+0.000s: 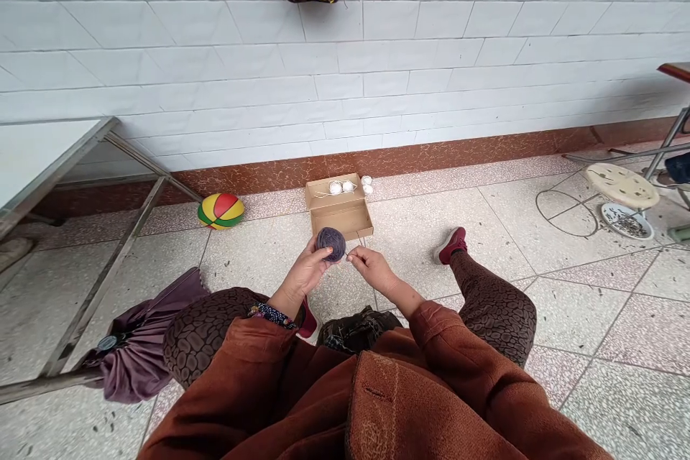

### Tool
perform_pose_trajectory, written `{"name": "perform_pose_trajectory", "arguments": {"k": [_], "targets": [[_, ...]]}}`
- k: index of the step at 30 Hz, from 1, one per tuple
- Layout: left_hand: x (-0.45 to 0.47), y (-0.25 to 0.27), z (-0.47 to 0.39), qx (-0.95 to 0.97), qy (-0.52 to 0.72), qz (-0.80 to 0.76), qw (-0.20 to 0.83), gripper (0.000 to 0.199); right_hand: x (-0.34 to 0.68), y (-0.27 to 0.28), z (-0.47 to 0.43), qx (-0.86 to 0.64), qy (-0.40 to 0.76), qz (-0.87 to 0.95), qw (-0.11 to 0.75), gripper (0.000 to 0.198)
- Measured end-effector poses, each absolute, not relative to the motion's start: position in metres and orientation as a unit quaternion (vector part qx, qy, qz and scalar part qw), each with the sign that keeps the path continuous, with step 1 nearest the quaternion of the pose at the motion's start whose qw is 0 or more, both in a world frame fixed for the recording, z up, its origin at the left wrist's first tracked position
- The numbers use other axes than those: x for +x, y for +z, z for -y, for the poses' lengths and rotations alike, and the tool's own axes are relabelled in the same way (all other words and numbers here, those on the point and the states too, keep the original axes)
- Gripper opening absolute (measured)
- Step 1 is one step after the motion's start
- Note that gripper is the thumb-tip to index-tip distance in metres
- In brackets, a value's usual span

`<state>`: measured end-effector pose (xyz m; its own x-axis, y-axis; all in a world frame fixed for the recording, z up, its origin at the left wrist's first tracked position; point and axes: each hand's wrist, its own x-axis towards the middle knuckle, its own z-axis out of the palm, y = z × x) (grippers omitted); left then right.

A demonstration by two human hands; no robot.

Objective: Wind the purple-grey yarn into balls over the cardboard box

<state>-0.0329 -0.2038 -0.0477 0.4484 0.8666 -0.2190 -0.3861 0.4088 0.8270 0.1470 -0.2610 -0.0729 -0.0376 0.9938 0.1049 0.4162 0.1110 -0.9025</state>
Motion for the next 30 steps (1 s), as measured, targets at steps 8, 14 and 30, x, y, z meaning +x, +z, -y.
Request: {"name": "perform_pose_trajectory", "arguments": {"k": [8, 14, 30], "targets": [[-0.032, -0.068, 0.2, 0.557, 0.402, -0.433, 0.584, 0.063, 0.142, -0.032, 0.263, -0.452, 0.338, 0.727, 0.391, 0.018], [-0.035, -0.059, 0.21, 0.607, 0.304, -0.301, 0.67, 0.063, 0.165, -0.019, 0.238, -0.477, 0.277, 0.72, 0.42, 0.022], [-0.031, -0.046, 0.216, 0.325, 0.388, -0.254, 0.824, 0.065, 0.155, -0.083, 0.257, -0.591, 0.357, 0.604, 0.398, 0.025]]}}
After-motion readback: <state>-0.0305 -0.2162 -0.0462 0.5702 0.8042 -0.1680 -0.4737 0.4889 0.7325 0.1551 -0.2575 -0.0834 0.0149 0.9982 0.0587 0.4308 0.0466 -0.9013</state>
